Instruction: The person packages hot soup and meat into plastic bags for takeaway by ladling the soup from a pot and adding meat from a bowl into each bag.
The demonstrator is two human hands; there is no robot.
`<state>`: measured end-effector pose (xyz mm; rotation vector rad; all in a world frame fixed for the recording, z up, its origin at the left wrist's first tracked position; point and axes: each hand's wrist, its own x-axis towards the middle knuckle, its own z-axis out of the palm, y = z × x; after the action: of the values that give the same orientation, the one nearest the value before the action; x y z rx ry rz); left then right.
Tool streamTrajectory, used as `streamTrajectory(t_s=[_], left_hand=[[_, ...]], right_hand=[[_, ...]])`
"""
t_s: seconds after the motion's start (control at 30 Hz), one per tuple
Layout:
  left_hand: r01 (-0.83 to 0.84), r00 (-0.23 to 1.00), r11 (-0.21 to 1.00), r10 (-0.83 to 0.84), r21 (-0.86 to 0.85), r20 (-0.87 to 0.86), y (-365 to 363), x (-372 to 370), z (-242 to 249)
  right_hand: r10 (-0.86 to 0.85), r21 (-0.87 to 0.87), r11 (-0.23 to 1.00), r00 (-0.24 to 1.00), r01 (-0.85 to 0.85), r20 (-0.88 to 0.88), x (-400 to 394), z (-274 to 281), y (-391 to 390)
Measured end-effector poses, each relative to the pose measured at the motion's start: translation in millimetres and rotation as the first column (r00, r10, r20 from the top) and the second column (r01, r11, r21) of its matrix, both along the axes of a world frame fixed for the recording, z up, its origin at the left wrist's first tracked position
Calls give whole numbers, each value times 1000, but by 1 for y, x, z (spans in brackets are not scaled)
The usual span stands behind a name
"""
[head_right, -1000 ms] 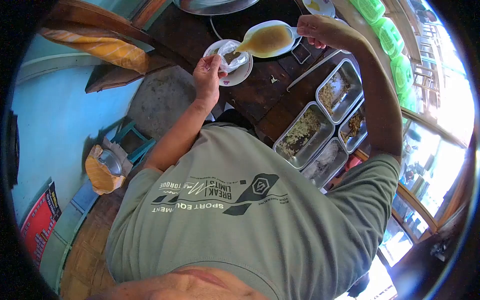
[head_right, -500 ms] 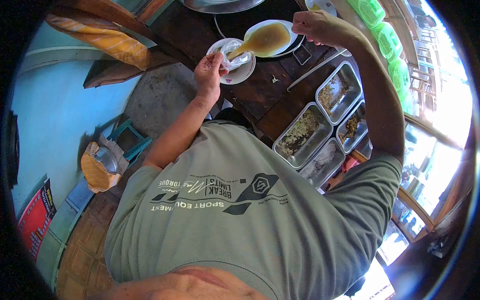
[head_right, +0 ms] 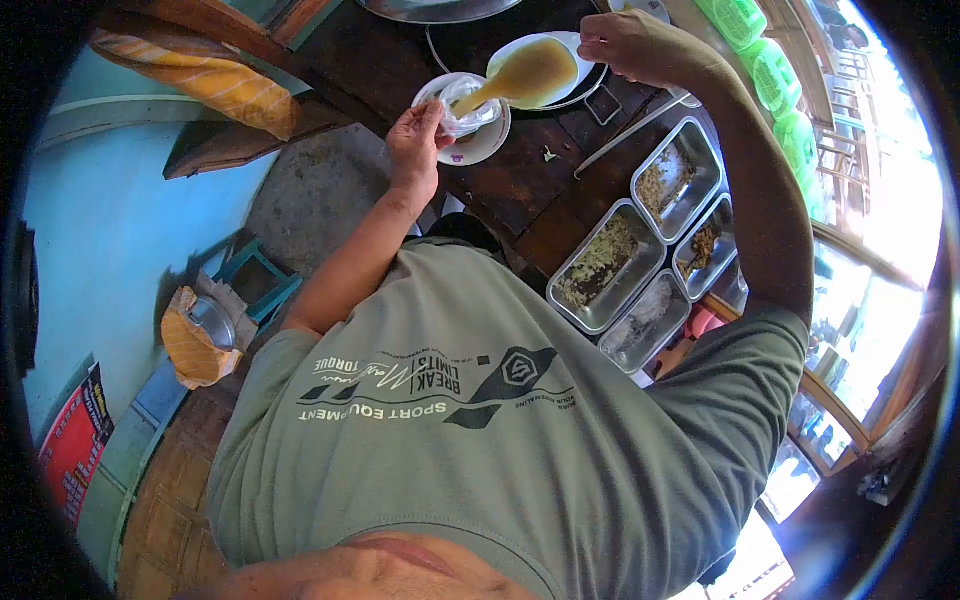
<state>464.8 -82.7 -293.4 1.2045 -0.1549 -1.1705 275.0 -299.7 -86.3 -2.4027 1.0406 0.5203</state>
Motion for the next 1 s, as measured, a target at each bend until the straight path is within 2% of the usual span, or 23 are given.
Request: streamTrajectory(t_s=[0.1,0.2,0.3,0.4,0.6,0.7,0.8,0.9,1.0], left_hand=[[4,1000,1000,-4,2,4,0,1,0],[13,1000,1000,-13,9,7,1,2,3],[14,1000,1000,-14,3,-7,1,2,4],[19,1000,1000,-19,-12,-1,1,2,1],[25,1000,999,-26,-29,-16,1,3,-8],[23,1000,999,-23,-33,-17,2,2,-8],[22,999,999,-23,-41,-26,3,2,-10],[23,1000,999,-24,-35,-20,3,2,-6],[19,1000,1000,-20,-22,-20,3,2,-1]], right_hand=[[50,-55,997,997,-48,52,0,0,4],[16,-20,1000,999,-17,-44,12,11,10],[305,-224,937,941,-269,146,2,-6,2],[154,-164,975,988,-148,25,14,7,16],[170,-122,980,982,-159,78,16,2,21],[197,-166,970,975,-178,101,18,1,28],[158,-189,970,987,-152,17,27,8,39],[207,-244,951,977,-190,44,22,-2,39],[243,-296,926,970,-233,-2,25,0,46]])
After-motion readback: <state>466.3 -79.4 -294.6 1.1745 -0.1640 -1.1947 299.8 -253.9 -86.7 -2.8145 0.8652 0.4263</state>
